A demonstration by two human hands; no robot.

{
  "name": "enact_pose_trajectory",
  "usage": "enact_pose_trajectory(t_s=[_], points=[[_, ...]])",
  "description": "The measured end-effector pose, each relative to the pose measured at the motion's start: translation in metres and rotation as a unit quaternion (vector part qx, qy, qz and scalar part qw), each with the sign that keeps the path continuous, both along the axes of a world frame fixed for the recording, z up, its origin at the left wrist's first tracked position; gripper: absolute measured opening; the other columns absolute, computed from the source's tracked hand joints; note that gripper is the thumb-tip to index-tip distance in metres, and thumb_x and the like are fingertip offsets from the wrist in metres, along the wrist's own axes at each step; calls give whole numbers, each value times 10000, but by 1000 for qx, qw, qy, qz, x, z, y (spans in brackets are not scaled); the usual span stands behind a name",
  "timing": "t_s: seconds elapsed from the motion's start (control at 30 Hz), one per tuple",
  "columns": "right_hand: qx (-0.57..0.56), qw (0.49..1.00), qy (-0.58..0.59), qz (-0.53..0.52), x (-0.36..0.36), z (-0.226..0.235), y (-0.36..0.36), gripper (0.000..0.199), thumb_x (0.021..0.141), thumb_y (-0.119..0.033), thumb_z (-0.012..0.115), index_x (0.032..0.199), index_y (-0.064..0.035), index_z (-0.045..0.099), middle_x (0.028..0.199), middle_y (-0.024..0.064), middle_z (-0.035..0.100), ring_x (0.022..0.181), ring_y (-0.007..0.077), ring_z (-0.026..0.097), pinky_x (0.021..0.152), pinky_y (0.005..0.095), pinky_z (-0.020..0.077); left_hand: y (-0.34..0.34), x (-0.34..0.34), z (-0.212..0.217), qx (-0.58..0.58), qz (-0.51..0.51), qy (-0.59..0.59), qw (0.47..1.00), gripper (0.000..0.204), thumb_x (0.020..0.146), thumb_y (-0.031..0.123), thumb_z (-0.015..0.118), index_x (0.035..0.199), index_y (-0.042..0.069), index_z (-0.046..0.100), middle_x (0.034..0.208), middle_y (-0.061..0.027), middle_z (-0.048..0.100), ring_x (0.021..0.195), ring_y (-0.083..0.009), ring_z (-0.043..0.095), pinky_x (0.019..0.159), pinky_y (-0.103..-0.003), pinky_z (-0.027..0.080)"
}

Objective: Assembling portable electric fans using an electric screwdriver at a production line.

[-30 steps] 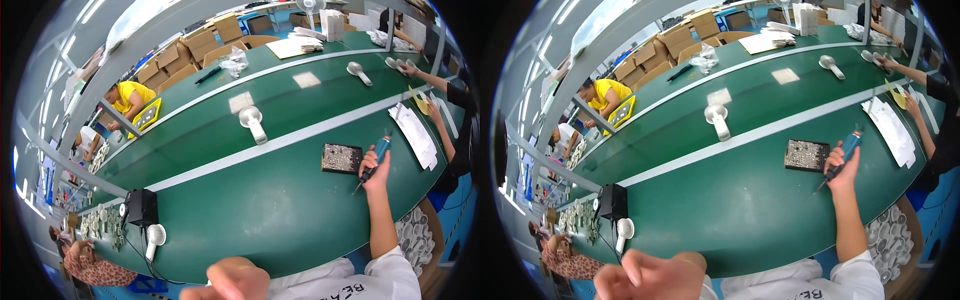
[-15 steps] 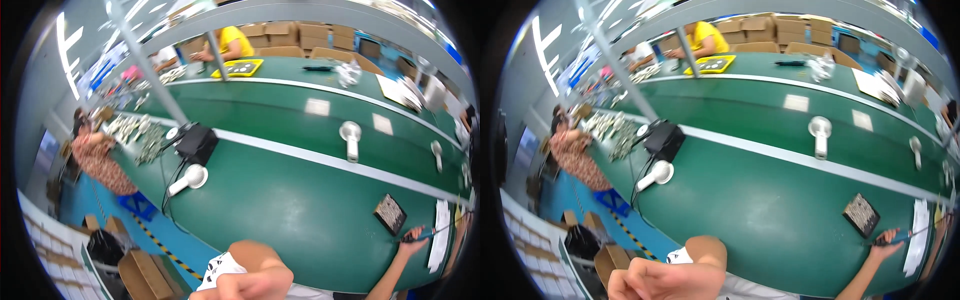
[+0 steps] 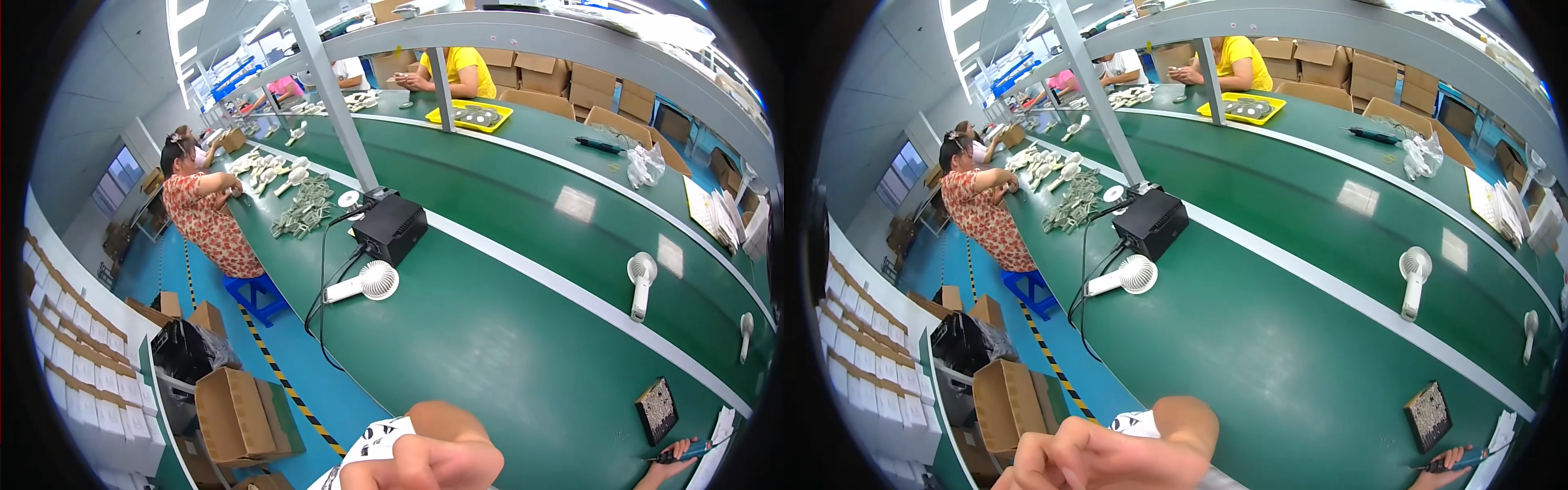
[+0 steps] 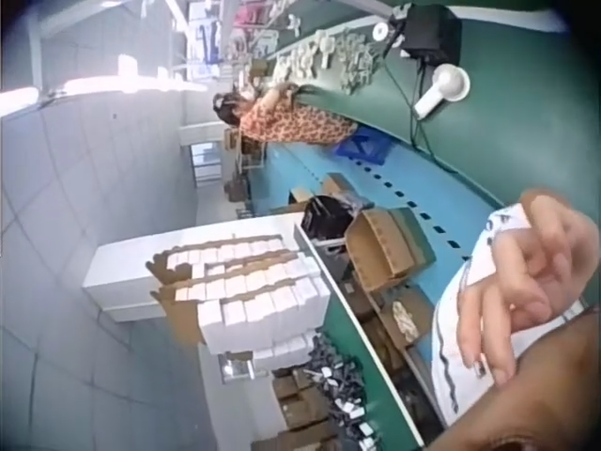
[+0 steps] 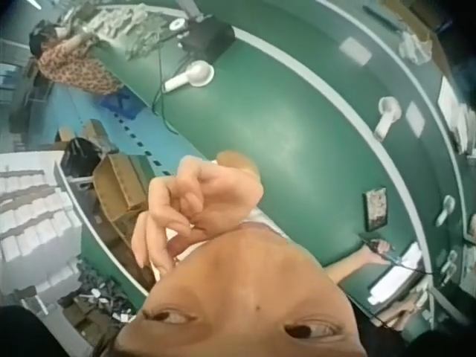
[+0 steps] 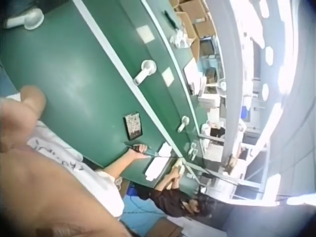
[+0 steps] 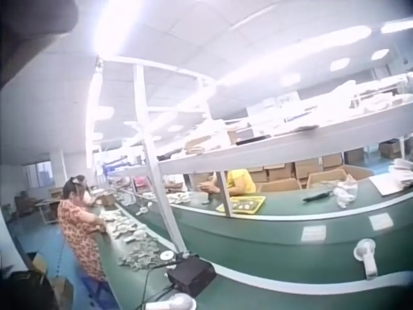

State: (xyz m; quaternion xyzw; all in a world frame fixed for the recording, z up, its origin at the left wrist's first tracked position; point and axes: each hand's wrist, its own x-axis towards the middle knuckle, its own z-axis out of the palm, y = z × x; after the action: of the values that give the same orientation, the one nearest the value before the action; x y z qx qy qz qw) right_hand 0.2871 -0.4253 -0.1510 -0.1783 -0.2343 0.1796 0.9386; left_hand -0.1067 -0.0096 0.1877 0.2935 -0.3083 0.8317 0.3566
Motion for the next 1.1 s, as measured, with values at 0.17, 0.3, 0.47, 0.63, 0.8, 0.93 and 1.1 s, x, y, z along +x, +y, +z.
enact_pose_trajectory(t_s=[0.17,0.3,0.47,0.63,0.8,0.93,1.1], points=[[11,998,-46,49,-16,29,9,439,978,-375,416,1155,25,452,922,72,500,672,143,501,628,226,457,34,21,15,-125,-171,-6,977,273,943,277,494,1160,112,493,1037,29,548,895,-192,471,779,-352,367],[-20,964,214,-153,-50,82,21,410,906,-474,480,853,-69,510,637,35,492,466,117,428,435,253,373,53,35,20,-215,-297,-12,930,288,938,303,482,1092,62,511,971,-59,534,893,-229,483,775,-368,379],[-83,962,205,-163,-58,99,43,384,837,-430,599,885,-53,540,621,16,487,473,110,440,453,248,393,41,88,-11,-206,-707,203,645,335,972,307,438,1194,56,444,964,-73,525,933,-190,507,866,-332,410],[-224,966,18,-125,-90,98,56,533,911,-494,472,1169,-30,515,1038,67,575,942,88,533,878,273,444,-36,115,-22,-78,-789,442,420,139,919,187,542,972,73,602,842,-20,647,690,-72,548,581,-214,438],[-324,851,159,-380,-92,118,96,402,926,-431,462,1011,-48,549,722,23,557,659,105,535,631,244,448,-72,138,-55,37,-765,490,417,140,933,194,495,910,72,560,807,-25,597,680,-93,562,598,-242,454],[-188,920,212,-269,-71,121,68,372,898,-434,493,905,-67,554,735,51,576,579,166,553,469,266,457,-57,166,-81,27,-682,532,500,177,958,246,508,938,70,511,831,-16,556,749,-81,562,649,-236,447],[-71,970,51,-225,-41,58,20,391,984,-279,442,1234,20,421,1066,114,539,869,186,544,768,280,488,-22,223,-148,-81,-416,659,621,181,935,219,525,943,44,572,797,-18,603,758,-89,551,675,-248,444]])
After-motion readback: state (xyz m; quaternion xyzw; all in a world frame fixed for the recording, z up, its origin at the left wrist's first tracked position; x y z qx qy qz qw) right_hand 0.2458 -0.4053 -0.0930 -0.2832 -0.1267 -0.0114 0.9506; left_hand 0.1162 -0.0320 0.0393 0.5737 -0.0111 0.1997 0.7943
